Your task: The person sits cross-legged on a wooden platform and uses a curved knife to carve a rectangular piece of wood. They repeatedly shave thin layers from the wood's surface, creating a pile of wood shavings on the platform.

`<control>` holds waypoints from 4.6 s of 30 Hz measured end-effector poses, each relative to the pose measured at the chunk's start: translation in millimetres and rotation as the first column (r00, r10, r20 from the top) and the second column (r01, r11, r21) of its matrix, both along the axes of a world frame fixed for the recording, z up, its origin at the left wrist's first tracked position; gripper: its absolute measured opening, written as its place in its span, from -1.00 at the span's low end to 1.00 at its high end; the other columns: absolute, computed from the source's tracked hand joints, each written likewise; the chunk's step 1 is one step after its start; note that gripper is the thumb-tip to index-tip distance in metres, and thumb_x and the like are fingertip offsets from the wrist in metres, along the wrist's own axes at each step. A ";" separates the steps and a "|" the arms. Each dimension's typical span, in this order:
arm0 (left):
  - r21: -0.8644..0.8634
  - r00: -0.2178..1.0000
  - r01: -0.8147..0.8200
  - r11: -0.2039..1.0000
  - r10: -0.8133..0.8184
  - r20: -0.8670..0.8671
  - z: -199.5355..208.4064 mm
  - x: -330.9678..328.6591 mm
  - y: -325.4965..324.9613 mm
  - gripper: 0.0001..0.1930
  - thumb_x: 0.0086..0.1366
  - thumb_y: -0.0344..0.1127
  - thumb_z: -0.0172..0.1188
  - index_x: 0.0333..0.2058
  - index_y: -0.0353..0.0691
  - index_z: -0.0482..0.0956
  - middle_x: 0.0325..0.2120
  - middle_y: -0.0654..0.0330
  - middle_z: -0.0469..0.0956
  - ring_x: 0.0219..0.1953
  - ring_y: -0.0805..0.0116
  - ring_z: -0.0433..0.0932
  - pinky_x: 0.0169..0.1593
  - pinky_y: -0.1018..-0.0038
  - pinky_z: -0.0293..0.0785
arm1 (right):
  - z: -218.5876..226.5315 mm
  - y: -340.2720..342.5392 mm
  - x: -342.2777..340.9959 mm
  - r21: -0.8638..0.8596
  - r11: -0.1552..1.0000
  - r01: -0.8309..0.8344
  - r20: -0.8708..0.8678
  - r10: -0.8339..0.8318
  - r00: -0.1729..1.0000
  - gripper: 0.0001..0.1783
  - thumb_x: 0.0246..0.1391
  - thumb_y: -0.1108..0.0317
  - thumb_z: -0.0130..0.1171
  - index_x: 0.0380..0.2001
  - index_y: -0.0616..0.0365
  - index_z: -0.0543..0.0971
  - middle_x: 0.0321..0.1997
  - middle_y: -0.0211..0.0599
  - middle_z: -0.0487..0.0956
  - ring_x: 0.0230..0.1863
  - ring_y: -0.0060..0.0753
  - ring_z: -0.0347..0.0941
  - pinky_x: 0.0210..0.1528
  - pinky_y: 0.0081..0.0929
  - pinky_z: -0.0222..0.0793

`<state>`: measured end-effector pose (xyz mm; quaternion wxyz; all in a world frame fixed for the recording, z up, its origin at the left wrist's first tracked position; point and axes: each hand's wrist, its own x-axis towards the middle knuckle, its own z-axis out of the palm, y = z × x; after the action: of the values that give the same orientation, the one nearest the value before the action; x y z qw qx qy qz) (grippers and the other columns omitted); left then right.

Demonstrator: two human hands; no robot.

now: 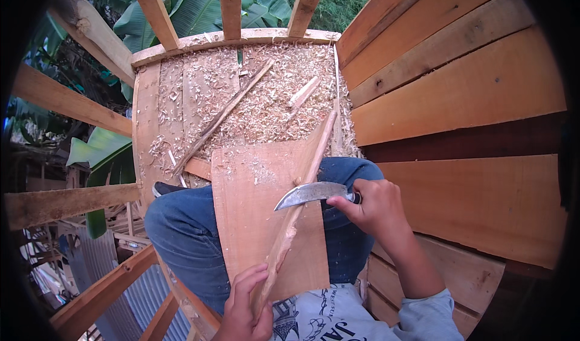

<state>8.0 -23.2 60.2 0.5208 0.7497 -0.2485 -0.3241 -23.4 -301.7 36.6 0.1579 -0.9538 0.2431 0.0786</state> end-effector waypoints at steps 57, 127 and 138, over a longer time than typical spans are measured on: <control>0.042 0.996 0.010 0.999 -0.013 0.085 -0.8 -6.7 8.1 -0.48 0.03 -0.63 -0.02 0.05 -0.39 0.28 -0.08 -0.07 0.37 0.06 0.03 0.38 0.15 0.37 0.24 | -9.9 -49.4 18.3 -0.093 0.981 0.172 0.069 -0.166 0.984 -0.34 0.14 -0.15 0.00 -0.65 0.30 0.57 -0.66 0.13 0.47 -0.49 0.19 0.48 -0.42 -0.07 0.37; 0.092 0.948 -0.116 0.989 0.083 0.308 -55.5 -37.4 43.6 -0.38 -0.16 -0.68 0.05 0.02 -0.35 0.46 0.11 -0.16 0.36 0.23 -0.25 0.23 0.27 -0.16 -0.09 | -32.7 41.9 -7.0 -0.169 0.972 -0.163 0.220 0.199 0.955 -0.35 -0.14 -0.25 0.24 -0.82 0.09 0.34 -0.83 -0.31 0.33 -0.76 -0.24 0.34 -0.70 -0.37 0.20; 0.103 0.952 -0.111 0.988 0.076 0.296 -54.3 -37.2 45.2 -0.38 -0.15 -0.67 0.04 0.02 -0.31 0.46 0.11 -0.13 0.36 0.24 -0.21 0.22 0.30 -0.12 -0.10 | -30.5 -14.9 11.3 -0.130 0.957 0.261 0.189 -0.234 0.954 -0.36 0.04 -0.18 0.13 -0.68 0.26 0.49 -0.67 0.06 0.46 -0.55 0.16 0.44 -0.52 -0.13 0.32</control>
<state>-29.1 22.0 5.9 0.4478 0.8298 -0.2668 -0.1991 -12.2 -316.6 6.1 0.1130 -0.9282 0.3519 -0.0433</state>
